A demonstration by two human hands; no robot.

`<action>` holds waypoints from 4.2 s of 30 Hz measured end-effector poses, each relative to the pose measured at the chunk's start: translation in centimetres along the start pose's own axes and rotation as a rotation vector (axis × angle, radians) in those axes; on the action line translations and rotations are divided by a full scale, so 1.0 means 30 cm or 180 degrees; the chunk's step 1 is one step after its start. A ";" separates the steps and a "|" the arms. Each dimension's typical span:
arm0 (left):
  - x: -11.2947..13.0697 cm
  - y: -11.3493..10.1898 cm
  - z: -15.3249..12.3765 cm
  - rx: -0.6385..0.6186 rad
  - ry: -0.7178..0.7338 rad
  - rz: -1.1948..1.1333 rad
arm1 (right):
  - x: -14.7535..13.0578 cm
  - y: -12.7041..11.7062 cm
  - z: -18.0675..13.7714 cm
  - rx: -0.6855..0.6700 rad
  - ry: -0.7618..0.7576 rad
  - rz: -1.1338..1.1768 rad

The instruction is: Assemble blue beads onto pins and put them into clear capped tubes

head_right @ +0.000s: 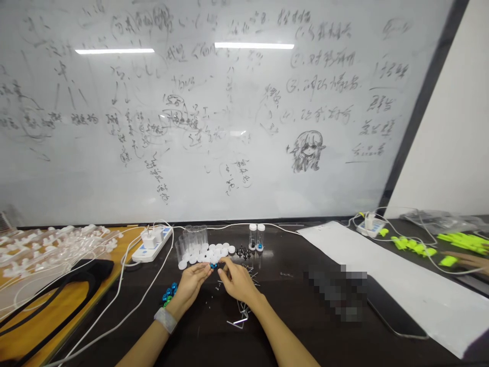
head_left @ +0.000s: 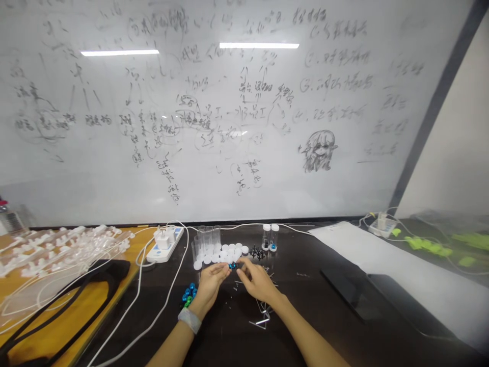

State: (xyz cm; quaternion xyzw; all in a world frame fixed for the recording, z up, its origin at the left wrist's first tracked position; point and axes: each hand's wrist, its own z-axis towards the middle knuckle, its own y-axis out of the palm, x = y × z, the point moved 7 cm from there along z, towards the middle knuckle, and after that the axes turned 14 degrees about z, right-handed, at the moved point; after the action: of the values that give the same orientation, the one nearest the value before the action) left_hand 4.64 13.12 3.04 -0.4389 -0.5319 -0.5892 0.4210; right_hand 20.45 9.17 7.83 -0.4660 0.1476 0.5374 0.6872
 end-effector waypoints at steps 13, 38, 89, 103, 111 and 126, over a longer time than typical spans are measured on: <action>-0.009 -0.004 0.007 -0.0033 0.0010 0.0032 | -0.008 0.000 0.000 0.0021 -0.0018 -0.0175; 0.001 -0.001 -0.001 0.0015 -0.0006 -0.0009 | -0.006 0.003 0.000 0.0074 -0.0022 -0.0244; -0.003 0.009 -0.006 -0.0074 -0.0083 0.0086 | 0.001 0.007 0.000 0.0118 -0.0054 -0.0135; -0.009 0.019 -0.002 -0.0314 0.0113 0.0383 | -0.013 0.022 -0.006 0.0047 -0.0125 -0.0262; 0.021 0.046 -0.017 -0.0445 0.0153 0.0353 | -0.014 0.023 0.001 0.0118 -0.0011 0.0293; 0.110 -0.028 -0.004 0.0442 0.0780 0.1665 | 0.095 -0.009 0.037 0.0592 0.0633 0.2504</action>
State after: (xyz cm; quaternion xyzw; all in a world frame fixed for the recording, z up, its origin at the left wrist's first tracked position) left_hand 2.97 12.98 6.02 -0.4568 -0.3849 -0.4716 0.6487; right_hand 21.44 11.78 6.52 -0.3596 0.4280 0.6957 0.4511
